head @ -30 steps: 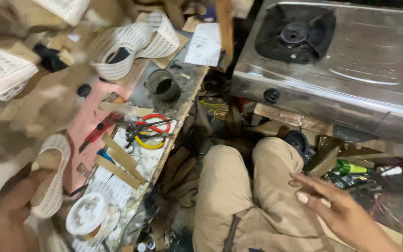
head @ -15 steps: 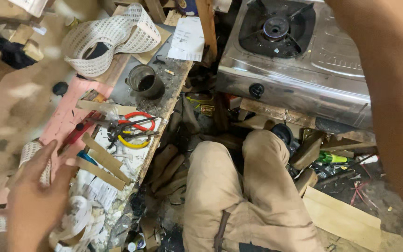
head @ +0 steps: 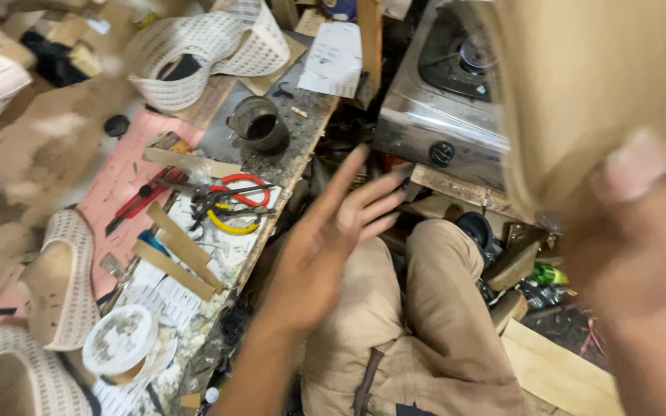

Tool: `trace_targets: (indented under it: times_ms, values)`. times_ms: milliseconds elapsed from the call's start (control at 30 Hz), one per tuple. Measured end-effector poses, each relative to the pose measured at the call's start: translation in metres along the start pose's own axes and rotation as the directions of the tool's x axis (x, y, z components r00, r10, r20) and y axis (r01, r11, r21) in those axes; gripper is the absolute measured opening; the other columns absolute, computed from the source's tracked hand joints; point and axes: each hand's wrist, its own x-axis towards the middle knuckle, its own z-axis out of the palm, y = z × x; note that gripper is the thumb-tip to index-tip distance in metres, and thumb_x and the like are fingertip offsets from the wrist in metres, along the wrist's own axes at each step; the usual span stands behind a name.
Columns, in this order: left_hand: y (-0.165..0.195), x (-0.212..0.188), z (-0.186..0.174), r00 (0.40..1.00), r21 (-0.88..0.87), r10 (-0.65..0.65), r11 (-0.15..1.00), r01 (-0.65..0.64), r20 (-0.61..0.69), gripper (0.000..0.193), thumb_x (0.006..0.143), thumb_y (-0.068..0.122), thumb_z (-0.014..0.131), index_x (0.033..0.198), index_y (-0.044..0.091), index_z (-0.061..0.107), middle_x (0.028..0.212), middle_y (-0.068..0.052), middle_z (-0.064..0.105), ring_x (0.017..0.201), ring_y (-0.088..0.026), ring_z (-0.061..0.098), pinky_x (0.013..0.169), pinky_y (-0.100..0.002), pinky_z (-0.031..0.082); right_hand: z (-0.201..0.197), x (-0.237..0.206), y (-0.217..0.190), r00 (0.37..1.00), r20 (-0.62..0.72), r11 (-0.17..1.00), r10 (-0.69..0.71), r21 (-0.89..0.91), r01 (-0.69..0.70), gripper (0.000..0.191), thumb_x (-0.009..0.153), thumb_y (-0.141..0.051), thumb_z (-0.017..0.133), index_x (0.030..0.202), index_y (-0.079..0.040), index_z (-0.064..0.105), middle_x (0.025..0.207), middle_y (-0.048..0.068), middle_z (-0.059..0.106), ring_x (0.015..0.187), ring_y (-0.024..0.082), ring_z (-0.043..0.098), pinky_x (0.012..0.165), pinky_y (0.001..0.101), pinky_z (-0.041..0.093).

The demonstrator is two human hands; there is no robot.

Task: The person assembles a white mesh slipper by pressing the upper onto a sole using a curved metal tool. They repeatedly tap and press the edges to secure the fit, then insert a wooden shoe last to shape the interior. The person continues to adjust and press the upper around the sole and last throughout the clip.

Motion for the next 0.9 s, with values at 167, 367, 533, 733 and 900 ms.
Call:
trace_targets:
  times_ms: [167,367,533,733,900]
  values:
    - [-0.043,0.044,0.033,0.977,-0.634,-0.093,0.772,-0.05,-0.19,0.088,0.1,0.065,0.04,0.161,0.003,0.029,0.153,-0.015,0.048,0.137,-0.028,0.05,0.115,-0.045,0.041,-0.002,-0.067,-0.003,0.791,0.561,0.968,0.244,-0.092,-0.233,0.086,0.087,-0.027,0.072,0.159,-0.001,0.03,0.167,0.023,0.03,0.153,0.032,0.028,0.12,0.0416,0.024]
    - [-0.111,0.045,0.023,0.934,-0.352,-0.231,0.927,0.126,-0.273,0.081,0.098,0.06,0.043,0.156,0.005,0.031,0.152,-0.016,0.048,0.138,-0.029,0.049,0.113,-0.043,0.042,0.013,-0.09,0.03,0.437,0.505,0.626,0.744,-0.299,-0.72,0.092,0.087,-0.034,0.074,0.159,0.0,0.029,0.156,0.023,0.042,0.144,0.027,0.042,0.112,0.037,0.034]
    - [-0.165,0.066,-0.007,0.991,0.368,-0.002,0.928,0.05,-0.13,0.075,0.111,0.054,0.037,0.164,0.001,0.028,0.166,-0.018,0.042,0.152,-0.023,0.041,0.122,-0.033,0.031,0.007,-0.087,0.089,0.159,0.286,0.145,0.945,0.07,-0.987,0.055,0.089,-0.028,0.066,0.133,0.004,0.06,0.116,0.016,0.071,0.098,0.021,0.069,0.087,0.0362,0.054]
    - [-0.193,0.038,0.002,0.991,0.743,-0.015,0.66,0.107,-0.13,0.04,0.098,0.034,0.063,0.128,0.009,0.069,0.112,-0.015,0.077,0.105,-0.031,0.073,0.09,-0.039,0.056,0.011,0.016,0.204,0.336,0.179,0.355,0.925,-0.082,-0.931,0.054,0.09,-0.02,0.062,0.14,-0.002,0.053,0.122,0.015,0.069,0.109,0.025,0.069,0.098,0.0403,0.056]
    - [-0.186,0.05,0.005,0.993,0.752,0.056,0.657,0.045,-0.108,0.03,0.097,0.026,0.066,0.117,0.005,0.072,0.105,-0.018,0.074,0.097,-0.038,0.069,0.083,-0.046,0.055,0.043,0.071,0.283,0.197,0.132,0.208,0.971,-0.07,-0.976,0.052,0.092,-0.021,0.066,0.138,0.002,0.056,0.12,0.016,0.068,0.108,0.031,0.071,0.093,0.0493,0.06]
